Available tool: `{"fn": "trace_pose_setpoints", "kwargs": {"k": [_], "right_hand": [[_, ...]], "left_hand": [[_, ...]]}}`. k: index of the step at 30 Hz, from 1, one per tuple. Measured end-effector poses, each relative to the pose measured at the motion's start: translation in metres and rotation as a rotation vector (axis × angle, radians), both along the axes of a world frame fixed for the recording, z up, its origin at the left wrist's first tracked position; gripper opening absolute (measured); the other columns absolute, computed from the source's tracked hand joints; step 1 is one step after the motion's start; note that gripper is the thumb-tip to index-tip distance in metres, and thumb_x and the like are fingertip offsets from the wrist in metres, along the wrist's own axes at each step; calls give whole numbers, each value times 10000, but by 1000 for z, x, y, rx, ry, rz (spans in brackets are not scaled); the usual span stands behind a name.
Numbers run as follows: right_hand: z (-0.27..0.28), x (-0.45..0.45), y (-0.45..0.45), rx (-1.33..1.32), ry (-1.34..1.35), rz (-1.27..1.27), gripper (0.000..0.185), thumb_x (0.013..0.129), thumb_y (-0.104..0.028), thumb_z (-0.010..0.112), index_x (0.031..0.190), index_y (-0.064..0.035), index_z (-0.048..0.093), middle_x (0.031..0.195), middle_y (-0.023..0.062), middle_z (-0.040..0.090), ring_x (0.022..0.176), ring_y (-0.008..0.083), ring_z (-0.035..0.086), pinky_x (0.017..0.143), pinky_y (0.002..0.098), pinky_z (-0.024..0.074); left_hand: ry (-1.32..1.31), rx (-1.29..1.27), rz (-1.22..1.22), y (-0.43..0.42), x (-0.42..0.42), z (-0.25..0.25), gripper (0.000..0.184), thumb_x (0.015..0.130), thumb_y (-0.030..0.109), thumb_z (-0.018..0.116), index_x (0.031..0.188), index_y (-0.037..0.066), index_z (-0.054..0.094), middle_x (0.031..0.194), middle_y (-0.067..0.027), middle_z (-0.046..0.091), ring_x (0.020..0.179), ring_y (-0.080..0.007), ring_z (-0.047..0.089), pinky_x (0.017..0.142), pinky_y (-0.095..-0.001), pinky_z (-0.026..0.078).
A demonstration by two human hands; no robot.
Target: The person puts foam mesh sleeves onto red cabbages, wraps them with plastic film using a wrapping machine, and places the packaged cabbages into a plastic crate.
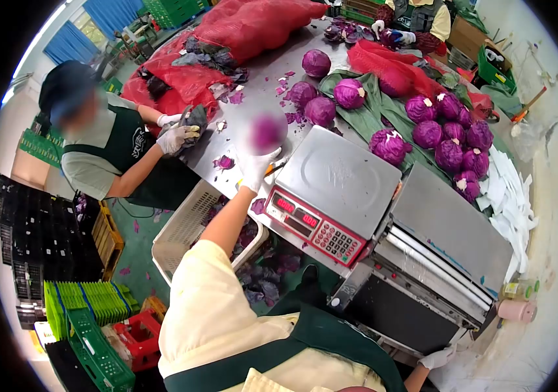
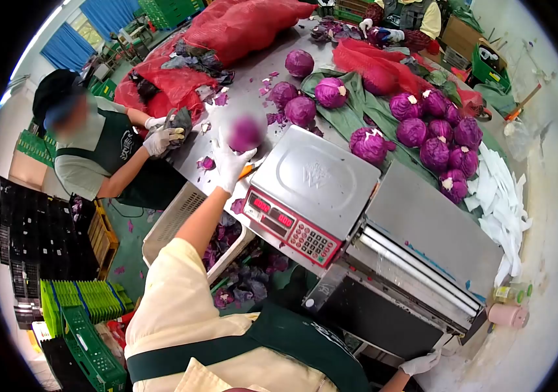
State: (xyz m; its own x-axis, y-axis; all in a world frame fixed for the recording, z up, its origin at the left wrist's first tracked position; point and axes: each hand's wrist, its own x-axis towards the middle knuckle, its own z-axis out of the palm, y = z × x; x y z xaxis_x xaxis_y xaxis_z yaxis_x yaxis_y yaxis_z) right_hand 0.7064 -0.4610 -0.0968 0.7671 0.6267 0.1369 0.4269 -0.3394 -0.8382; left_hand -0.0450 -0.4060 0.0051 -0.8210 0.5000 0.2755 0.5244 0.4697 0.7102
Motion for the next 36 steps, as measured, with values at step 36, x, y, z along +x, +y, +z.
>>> {"fn": "trace_pose_setpoints", "kwargs": {"k": [36], "right_hand": [[129, 56, 111, 142, -220, 529, 187, 887, -103, 546, 1041, -33, 625, 1042, 127, 627, 1017, 270, 577, 916, 348, 427]], "left_hand": [[397, -169, -648, 27, 184, 48, 1141, 490, 46, 871, 1469, 115, 288, 1489, -251, 225, 1330, -439, 328, 1094, -442, 325]]}}
